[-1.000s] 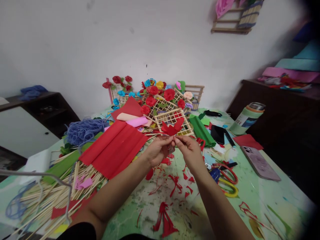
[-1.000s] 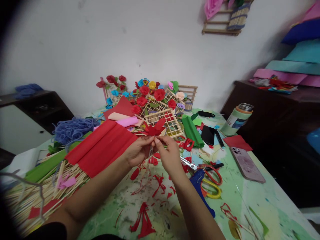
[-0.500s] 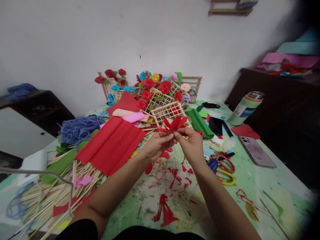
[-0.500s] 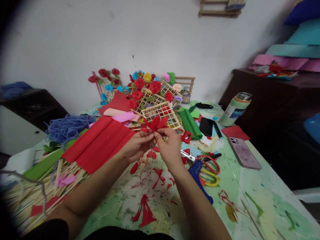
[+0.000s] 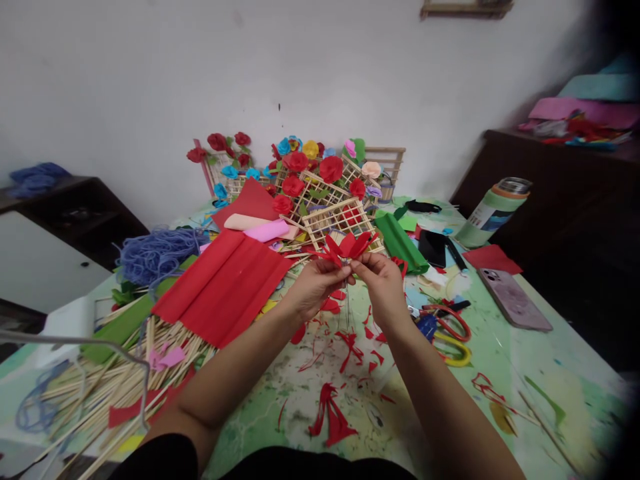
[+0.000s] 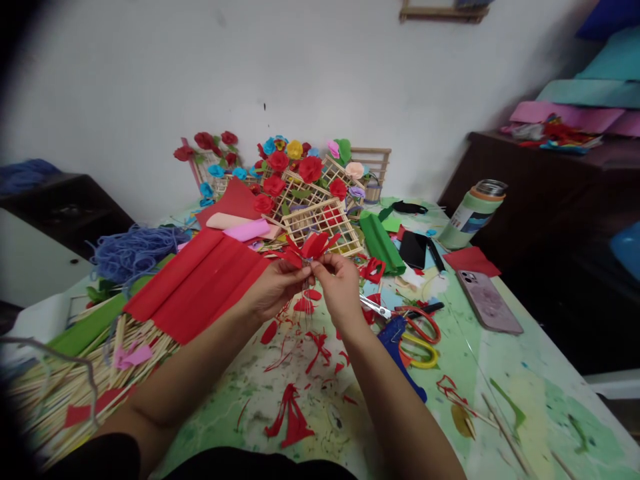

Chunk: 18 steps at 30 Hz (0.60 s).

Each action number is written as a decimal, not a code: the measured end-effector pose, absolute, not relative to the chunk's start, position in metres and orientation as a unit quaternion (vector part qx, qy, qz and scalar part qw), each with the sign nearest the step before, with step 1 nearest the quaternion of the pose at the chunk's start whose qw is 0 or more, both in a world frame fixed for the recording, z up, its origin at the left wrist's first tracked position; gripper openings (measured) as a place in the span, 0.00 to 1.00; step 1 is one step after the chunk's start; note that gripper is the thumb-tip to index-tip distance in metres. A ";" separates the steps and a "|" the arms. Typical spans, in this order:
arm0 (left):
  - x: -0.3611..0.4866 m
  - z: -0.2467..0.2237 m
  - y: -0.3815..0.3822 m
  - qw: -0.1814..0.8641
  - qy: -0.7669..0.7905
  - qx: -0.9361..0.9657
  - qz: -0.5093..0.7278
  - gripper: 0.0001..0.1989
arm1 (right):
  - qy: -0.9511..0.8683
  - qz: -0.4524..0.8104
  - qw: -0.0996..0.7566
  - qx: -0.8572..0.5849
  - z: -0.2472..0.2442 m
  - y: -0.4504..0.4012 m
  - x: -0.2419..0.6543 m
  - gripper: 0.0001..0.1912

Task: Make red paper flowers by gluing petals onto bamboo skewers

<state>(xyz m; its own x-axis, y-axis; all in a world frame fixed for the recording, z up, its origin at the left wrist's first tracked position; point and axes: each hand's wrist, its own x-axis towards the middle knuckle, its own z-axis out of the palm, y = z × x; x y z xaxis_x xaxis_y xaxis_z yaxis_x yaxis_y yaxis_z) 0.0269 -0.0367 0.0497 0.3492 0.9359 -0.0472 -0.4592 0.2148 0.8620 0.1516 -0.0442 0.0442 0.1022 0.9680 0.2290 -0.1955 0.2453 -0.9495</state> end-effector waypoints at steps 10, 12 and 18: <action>0.028 0.050 -0.038 0.714 0.323 0.379 0.493 0.08 | -0.461 0.417 0.663 -0.418 0.049 -0.045 0.151 0.07; 0.027 0.048 -0.037 0.713 0.326 0.380 0.490 0.08 | -0.464 0.413 0.666 -0.414 0.050 -0.045 0.151 0.07; 0.026 0.047 -0.036 0.724 0.312 0.386 0.479 0.08 | -0.443 0.418 0.681 -0.407 0.048 -0.044 0.155 0.08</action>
<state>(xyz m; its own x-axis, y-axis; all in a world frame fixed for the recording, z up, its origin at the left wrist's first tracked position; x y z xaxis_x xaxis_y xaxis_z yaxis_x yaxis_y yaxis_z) 0.0263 -0.0360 0.0470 0.3471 0.9342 -0.0823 -0.4521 0.2436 0.8581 0.1549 -0.0437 0.0484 0.2590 0.9295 0.2627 -0.2077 0.3192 -0.9247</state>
